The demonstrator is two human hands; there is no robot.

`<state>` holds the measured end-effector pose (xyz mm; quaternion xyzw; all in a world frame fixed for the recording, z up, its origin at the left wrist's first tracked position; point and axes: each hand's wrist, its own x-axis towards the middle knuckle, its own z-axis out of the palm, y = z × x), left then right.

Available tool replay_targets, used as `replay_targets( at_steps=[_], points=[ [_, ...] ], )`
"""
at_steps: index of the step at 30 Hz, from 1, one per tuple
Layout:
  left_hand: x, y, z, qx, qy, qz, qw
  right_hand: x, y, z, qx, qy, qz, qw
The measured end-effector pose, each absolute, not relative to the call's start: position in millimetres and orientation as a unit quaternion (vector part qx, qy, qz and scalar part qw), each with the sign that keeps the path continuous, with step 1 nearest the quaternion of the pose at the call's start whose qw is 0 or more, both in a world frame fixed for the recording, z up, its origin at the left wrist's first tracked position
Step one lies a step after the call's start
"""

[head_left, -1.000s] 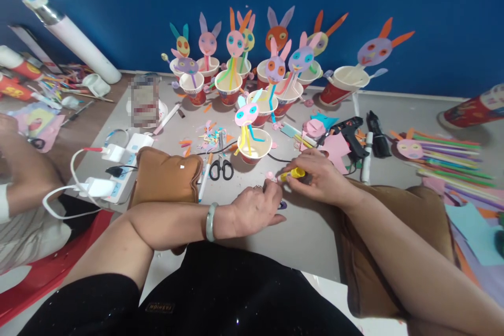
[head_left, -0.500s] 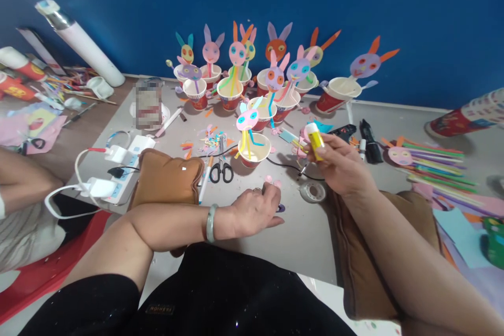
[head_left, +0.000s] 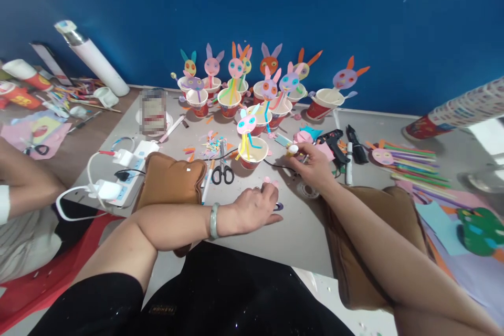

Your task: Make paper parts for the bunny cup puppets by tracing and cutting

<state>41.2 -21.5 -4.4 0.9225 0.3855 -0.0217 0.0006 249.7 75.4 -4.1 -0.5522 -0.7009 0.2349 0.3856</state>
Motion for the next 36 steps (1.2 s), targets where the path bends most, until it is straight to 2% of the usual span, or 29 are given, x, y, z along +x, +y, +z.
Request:
replay_targets(
  at_steps=[4,9,14,20,21,23,26,29,31,36],
  points=[
    [40,-21,-5,0.92,0.391,-0.018,0.004,247,81,-11,-0.595,-0.708,0.172,0.34],
    [40,-21,-7,0.92,0.392,-0.007,0.002,247,84,-16,-0.622,-0.7,0.148,0.317],
    [38,-21,-6,0.92,0.391,0.003,-0.002,249,84,-20,-0.607,-0.694,0.165,0.351],
    [35,-18,-7,0.926,0.378,0.004,-0.004,253,70,-2,-0.575,-0.7,-0.017,0.424],
    [34,-17,-7,0.927,0.376,0.004,-0.003,253,66,2,-0.559,-0.712,-0.019,0.424],
    [34,-17,-6,0.927,0.375,0.006,0.003,251,59,10,-0.515,-0.758,0.042,0.398],
    [33,-17,-3,0.925,0.38,0.01,0.012,249,53,16,-0.445,-0.834,0.138,0.295],
    [32,-18,3,0.924,0.382,-0.002,0.01,251,53,17,-0.411,-0.87,0.172,0.213],
    [31,-18,6,0.925,0.379,-0.014,0.012,254,55,16,-0.402,-0.874,0.193,0.195],
    [30,-17,12,0.926,0.376,-0.032,0.024,262,56,18,-0.374,-0.872,0.235,0.212]
  ],
)
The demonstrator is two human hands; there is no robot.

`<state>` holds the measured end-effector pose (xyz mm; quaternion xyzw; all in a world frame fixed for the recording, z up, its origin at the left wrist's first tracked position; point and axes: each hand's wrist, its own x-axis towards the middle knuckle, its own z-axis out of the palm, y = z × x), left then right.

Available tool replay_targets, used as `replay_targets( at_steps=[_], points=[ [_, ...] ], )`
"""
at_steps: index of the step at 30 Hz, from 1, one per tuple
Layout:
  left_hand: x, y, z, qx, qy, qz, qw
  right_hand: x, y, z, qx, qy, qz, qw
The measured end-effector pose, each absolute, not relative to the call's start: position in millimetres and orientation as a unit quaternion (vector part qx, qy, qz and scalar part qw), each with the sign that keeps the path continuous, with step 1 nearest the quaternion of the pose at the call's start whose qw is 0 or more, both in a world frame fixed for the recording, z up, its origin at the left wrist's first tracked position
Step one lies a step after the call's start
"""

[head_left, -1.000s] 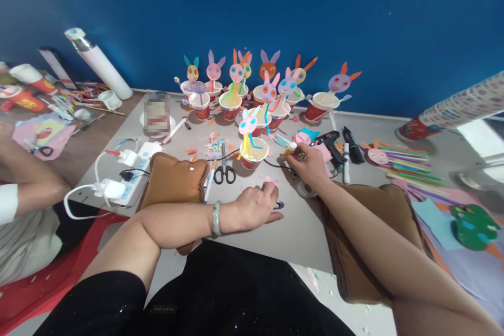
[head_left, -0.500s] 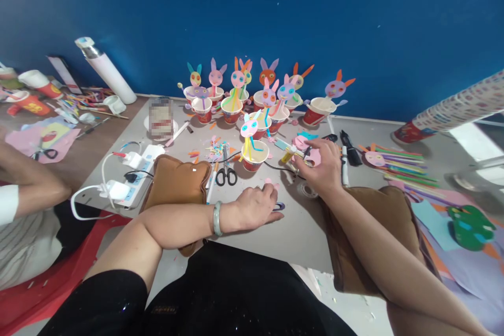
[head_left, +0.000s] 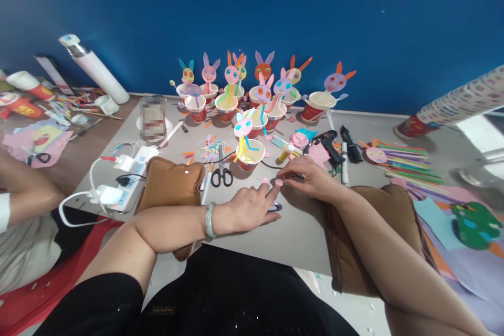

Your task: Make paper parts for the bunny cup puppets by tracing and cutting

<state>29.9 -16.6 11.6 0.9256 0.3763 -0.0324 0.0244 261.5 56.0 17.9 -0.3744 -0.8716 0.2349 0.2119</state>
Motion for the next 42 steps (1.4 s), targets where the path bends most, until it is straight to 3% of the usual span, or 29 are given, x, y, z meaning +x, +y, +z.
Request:
replay_targets(
  at_steps=[35,42],
  points=[
    [28,-8,22,0.937,0.338,-0.003,0.087,264,55,13,-0.401,-0.881,0.187,0.168],
    [28,-7,24,0.94,0.328,-0.02,0.095,262,54,9,-0.402,-0.893,0.163,0.121]
  ],
)
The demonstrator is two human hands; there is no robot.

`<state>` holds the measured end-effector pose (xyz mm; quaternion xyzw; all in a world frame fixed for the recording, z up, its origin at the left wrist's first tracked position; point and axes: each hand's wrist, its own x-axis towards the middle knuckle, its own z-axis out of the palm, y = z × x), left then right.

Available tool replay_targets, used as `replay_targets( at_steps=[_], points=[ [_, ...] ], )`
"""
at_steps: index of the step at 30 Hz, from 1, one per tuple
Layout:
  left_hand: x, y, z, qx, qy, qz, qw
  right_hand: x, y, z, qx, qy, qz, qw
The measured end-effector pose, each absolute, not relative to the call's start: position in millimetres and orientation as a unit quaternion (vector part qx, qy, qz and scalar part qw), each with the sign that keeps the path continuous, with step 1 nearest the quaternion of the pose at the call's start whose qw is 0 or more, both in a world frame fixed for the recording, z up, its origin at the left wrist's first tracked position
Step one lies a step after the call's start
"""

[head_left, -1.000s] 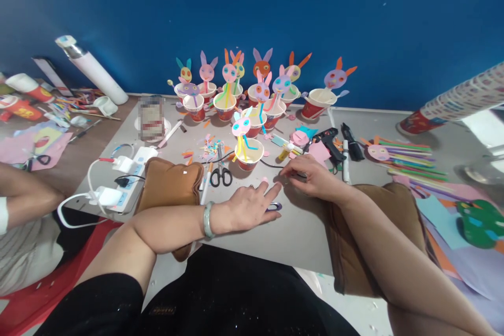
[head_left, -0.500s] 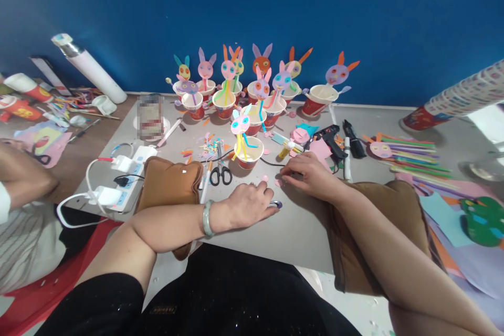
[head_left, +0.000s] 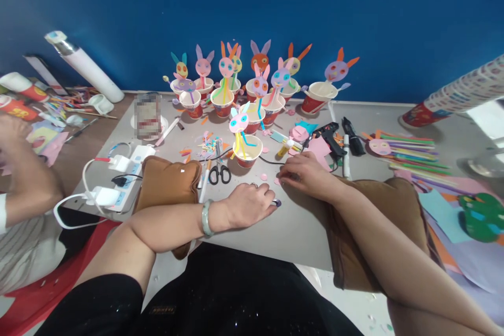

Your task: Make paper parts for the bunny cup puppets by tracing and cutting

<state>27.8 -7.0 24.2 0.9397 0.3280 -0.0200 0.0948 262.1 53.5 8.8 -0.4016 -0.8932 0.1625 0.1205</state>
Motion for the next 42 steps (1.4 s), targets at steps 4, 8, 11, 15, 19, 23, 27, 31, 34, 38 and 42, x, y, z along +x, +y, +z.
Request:
replay_targets(
  at_steps=[4,8,11,15,19,23,27,31,34,38,42],
  points=[
    [28,-7,27,0.938,0.329,-0.035,0.1,258,52,7,-0.418,-0.893,0.138,0.091],
    [29,-7,29,0.936,0.333,-0.044,0.103,254,51,6,-0.43,-0.891,0.13,0.071],
    [29,-7,29,0.937,0.332,-0.042,0.105,251,51,7,-0.434,-0.89,0.124,0.057],
    [29,-7,27,0.937,0.331,-0.032,0.11,248,50,9,-0.446,-0.885,0.13,0.038],
    [28,-4,25,0.933,0.336,-0.017,0.125,245,49,13,-0.453,-0.88,0.141,0.022],
    [26,3,25,0.923,0.345,0.012,0.169,242,46,18,-0.452,-0.879,0.149,0.008],
    [25,8,24,0.898,0.372,0.064,0.228,241,45,19,-0.447,-0.882,0.149,0.004],
    [25,11,21,0.86,0.391,0.115,0.307,245,46,15,-0.441,-0.885,0.149,0.025],
    [25,14,19,0.819,0.401,0.15,0.382,250,47,14,-0.438,-0.884,0.156,0.057],
    [25,17,15,0.734,0.424,0.188,0.496,255,47,17,-0.429,-0.872,0.194,0.133],
    [26,20,9,0.636,0.426,0.194,0.613,256,46,22,-0.407,-0.86,0.226,0.209]
  ],
)
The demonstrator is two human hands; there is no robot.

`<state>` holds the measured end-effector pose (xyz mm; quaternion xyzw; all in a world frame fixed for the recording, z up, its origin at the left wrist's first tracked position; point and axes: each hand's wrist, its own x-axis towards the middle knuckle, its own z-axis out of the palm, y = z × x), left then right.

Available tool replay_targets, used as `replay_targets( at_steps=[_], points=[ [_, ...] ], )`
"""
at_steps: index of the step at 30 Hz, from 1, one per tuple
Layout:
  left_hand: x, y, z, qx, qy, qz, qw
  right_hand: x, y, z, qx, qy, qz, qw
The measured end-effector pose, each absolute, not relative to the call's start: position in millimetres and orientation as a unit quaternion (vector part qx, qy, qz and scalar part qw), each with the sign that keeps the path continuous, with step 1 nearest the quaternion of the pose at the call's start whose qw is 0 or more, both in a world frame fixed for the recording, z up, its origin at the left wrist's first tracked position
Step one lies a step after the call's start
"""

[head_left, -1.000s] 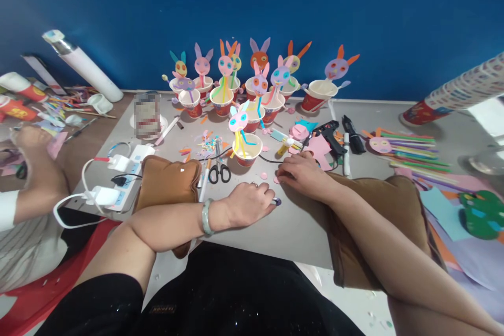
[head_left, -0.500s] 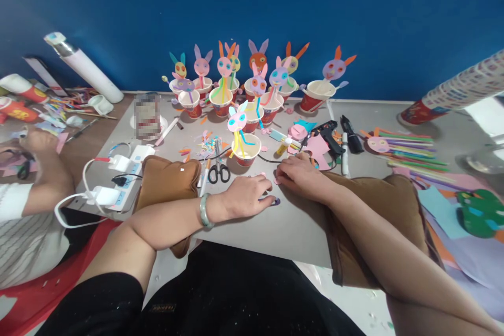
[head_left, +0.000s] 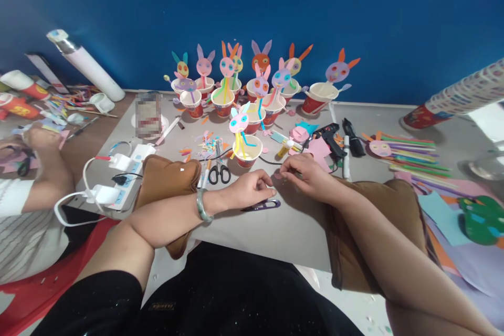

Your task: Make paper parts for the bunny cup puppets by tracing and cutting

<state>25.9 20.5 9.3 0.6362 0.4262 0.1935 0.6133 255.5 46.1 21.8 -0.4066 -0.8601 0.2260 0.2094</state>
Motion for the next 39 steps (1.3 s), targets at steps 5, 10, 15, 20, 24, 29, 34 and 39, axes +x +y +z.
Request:
replay_targets(
  at_steps=[5,10,15,20,24,29,34,39],
  points=[
    [26,21,4,0.624,0.424,0.202,0.625,256,46,20,-0.401,-0.854,0.225,0.244],
    [27,21,2,0.617,0.431,0.221,0.621,254,44,25,-0.382,-0.854,0.254,0.247],
    [26,21,6,0.657,0.433,0.204,0.583,257,46,20,-0.401,-0.861,0.216,0.228],
    [23,17,14,0.752,0.43,0.167,0.47,261,51,3,-0.432,-0.885,0.114,0.133],
    [22,15,15,0.797,0.418,0.141,0.413,261,52,-2,-0.439,-0.89,0.084,0.091],
    [23,14,16,0.814,0.409,0.13,0.391,259,52,0,-0.448,-0.886,0.085,0.083],
    [23,13,16,0.82,0.407,0.122,0.383,251,50,2,-0.457,-0.883,0.09,0.06],
    [23,13,16,0.821,0.405,0.122,0.383,246,49,4,-0.469,-0.876,0.102,0.048]
  ],
)
